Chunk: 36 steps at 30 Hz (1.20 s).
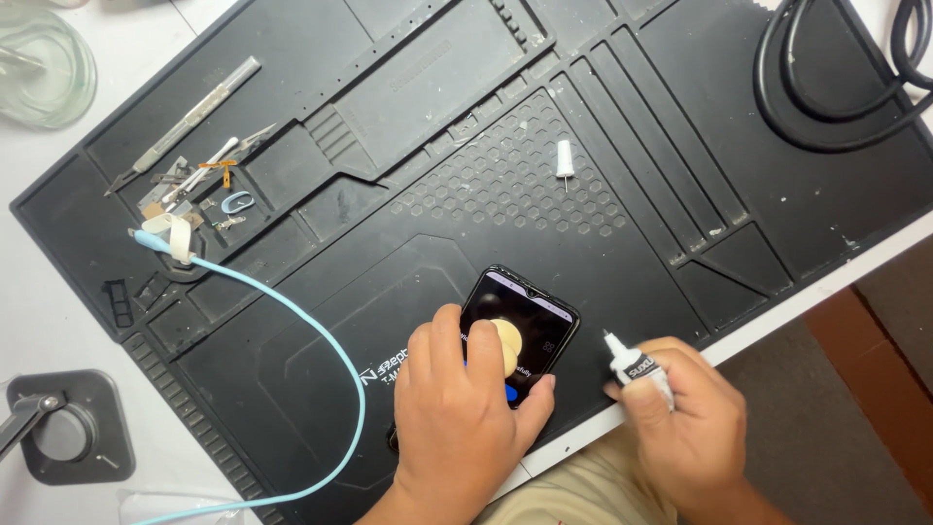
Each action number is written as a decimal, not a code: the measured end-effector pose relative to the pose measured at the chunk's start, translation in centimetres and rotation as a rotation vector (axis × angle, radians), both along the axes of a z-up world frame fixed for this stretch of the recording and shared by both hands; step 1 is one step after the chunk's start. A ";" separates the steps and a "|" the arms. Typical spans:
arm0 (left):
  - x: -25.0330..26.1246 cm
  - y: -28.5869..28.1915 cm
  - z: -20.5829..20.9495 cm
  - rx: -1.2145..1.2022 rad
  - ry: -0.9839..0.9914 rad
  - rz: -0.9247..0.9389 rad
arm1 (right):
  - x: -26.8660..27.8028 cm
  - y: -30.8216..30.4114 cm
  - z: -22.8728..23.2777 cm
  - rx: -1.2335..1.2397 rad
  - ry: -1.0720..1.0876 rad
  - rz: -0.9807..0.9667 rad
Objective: Repairing a smartphone by applying adhesive to the screen and cleaning the device.
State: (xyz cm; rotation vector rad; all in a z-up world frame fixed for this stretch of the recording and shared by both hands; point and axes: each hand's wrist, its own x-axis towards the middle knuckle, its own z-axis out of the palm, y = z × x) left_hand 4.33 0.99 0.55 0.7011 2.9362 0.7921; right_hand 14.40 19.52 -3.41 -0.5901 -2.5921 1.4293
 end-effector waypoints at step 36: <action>-5.2 -7.6 -3.0 0.294 0.194 0.079 | -11.8 -4.7 0.8 -1.070 -0.052 0.325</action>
